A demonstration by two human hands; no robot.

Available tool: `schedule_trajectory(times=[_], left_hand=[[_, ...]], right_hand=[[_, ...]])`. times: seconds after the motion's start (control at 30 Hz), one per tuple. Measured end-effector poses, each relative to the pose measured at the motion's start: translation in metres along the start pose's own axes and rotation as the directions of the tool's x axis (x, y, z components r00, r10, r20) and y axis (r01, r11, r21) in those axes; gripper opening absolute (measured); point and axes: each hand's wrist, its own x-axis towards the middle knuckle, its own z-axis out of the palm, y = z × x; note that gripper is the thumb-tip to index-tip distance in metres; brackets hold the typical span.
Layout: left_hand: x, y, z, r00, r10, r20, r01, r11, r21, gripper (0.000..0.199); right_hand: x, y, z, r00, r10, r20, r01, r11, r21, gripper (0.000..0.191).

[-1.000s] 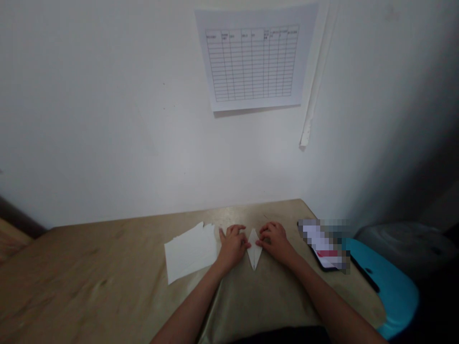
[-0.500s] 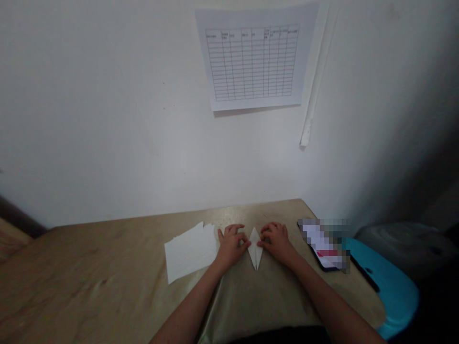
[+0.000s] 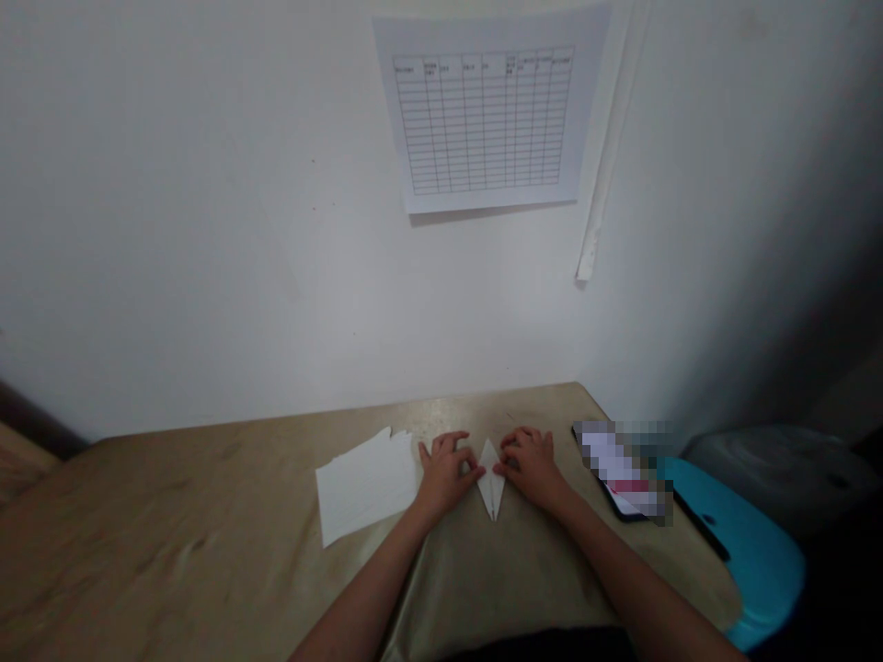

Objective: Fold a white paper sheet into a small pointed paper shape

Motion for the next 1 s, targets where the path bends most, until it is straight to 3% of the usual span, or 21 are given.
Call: schedule_trajectory(times=[0.2, 0.57, 1.0], left_hand=[[0.0014, 0.0025, 0.0026, 1.000, -0.018, -0.019, 0.018, 0.999, -0.027, 0.006], [0.0030, -0.0011, 0.0009, 0.999, 0.000, 0.043, 0.002, 0.999, -0.037, 0.014], [0.0029, 0.0001, 0.0009, 0.999, -0.035, 0.020, 0.036, 0.999, -0.014, 0.008]], right_hand=[[-0.0010, -0.0039, 0.0002, 0.998, 0.058, 0.009, -0.058, 0.998, 0.009, 0.005], [-0.0006, -0.0043, -0.0029, 0.999, 0.019, 0.032, -0.022, 0.995, 0.093, 0.009], [-0.0010, -0.0010, -0.0014, 0.999, 0.038, 0.025, -0.039, 0.998, 0.042, 0.012]])
